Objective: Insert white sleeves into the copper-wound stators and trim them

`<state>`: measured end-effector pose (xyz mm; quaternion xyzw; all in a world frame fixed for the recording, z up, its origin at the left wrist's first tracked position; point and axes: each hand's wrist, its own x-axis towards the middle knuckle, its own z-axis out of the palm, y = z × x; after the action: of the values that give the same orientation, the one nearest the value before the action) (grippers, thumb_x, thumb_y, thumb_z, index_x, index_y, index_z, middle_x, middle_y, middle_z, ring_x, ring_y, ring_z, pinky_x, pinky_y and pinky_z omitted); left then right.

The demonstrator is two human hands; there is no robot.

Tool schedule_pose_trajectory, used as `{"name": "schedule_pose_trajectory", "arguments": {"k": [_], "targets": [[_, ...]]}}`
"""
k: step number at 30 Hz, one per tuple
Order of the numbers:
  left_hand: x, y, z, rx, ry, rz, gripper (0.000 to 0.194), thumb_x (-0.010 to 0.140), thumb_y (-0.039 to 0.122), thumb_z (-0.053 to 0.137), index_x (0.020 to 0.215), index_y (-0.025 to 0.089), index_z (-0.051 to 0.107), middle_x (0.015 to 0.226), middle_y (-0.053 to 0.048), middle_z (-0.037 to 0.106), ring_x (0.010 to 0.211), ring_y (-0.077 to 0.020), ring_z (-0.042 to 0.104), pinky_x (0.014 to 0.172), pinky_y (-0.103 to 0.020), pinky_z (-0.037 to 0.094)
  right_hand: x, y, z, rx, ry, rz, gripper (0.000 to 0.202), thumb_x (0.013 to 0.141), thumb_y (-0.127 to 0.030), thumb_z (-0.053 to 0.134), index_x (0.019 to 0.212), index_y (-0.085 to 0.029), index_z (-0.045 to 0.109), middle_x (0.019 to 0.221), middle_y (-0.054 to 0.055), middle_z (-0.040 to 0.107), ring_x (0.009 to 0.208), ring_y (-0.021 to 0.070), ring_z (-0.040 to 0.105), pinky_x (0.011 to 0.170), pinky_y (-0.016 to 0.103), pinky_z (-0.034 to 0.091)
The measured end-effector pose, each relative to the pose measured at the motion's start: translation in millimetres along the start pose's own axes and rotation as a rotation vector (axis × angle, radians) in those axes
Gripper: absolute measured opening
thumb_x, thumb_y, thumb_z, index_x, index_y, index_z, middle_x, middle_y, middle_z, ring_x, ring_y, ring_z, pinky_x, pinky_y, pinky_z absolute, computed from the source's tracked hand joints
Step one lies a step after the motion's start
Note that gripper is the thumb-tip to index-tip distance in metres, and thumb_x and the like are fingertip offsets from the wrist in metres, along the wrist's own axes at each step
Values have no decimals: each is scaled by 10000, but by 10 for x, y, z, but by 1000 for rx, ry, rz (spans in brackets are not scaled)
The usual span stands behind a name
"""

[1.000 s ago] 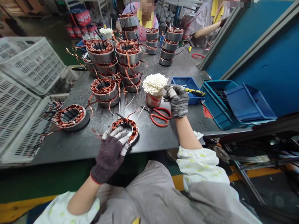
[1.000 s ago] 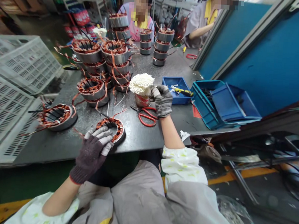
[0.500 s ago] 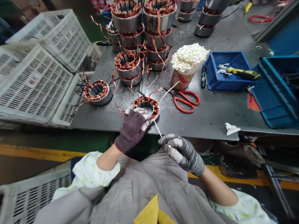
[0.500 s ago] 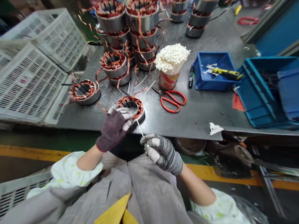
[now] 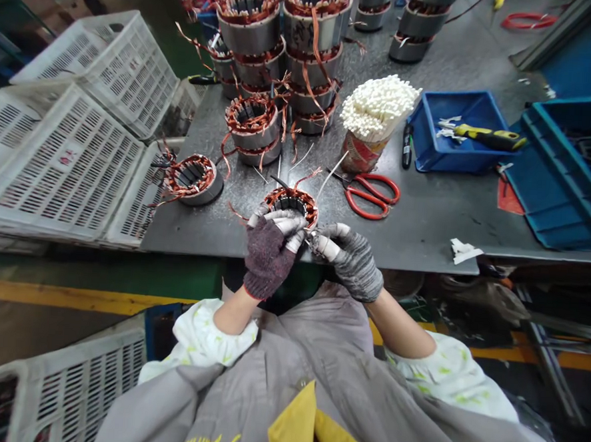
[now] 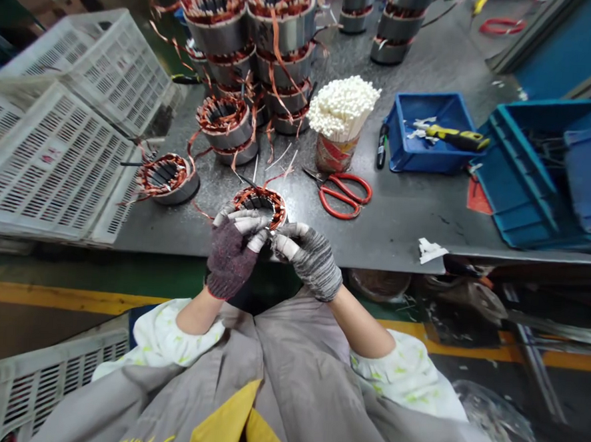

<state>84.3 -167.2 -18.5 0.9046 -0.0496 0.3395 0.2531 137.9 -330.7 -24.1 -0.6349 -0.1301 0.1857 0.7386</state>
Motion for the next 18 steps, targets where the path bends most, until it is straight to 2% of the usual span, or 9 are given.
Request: {"name": "schedule_pose_trajectory", "arguments": {"k": [6, 10, 13, 15, 18], "targets": [[-22, -36, -21, -4, -25, 59, 162, 951, 229, 604, 1105, 242, 653, 1087, -27, 762, 1181, -211, 662, 1150, -491, 385, 109, 73, 7, -223, -12, -101, 259, 838, -480, 726, 866, -222, 725, 771, 24, 743, 670, 173, 667, 645, 317, 564], [-30, -57, -77, 3, -102, 76, 214, 940, 262, 608, 1150, 255, 649, 1112, -29, 761, 1195, -217, 657, 1154, -495, 370, 186, 114, -53, -489, -78, -325, 224, 929, -396, 614, 974, -235, 762, 880, 45, 762, 795, 200, 697, 759, 341, 561], [-17, -68, -102, 3, -139, 105, 185, 945, 283, 615, 1121, 268, 670, 1108, -18, 763, 1202, -221, 652, 1160, -495, 356, 184, 29, -127, -786, -151, -501, 270, 971, -368, 552, 1035, -223, 770, 987, 80, 754, 881, 215, 680, 804, 349, 528], [-4, -66, -99, 13, -142, 107, 171, 947, 287, 608, 1101, 265, 678, 1115, -20, 760, 1208, -226, 647, 1150, -490, 366, 186, -72, -151, -985, -163, -586, 305, 981, -379, 530, 997, -197, 774, 988, 105, 743, 860, 222, 653, 781, 352, 496], [7, -58, -82, 42, -114, 88, 208, 941, 281, 590, 1126, 241, 674, 1166, -52, 741, 1239, -243, 621, 1117, -485, 397, 237, -213, -142, -1156, -183, -654, 352, 980, -389, 503, 839, -185, 753, 828, 100, 699, 742, 204, 582, 707, 338, 430]]}}
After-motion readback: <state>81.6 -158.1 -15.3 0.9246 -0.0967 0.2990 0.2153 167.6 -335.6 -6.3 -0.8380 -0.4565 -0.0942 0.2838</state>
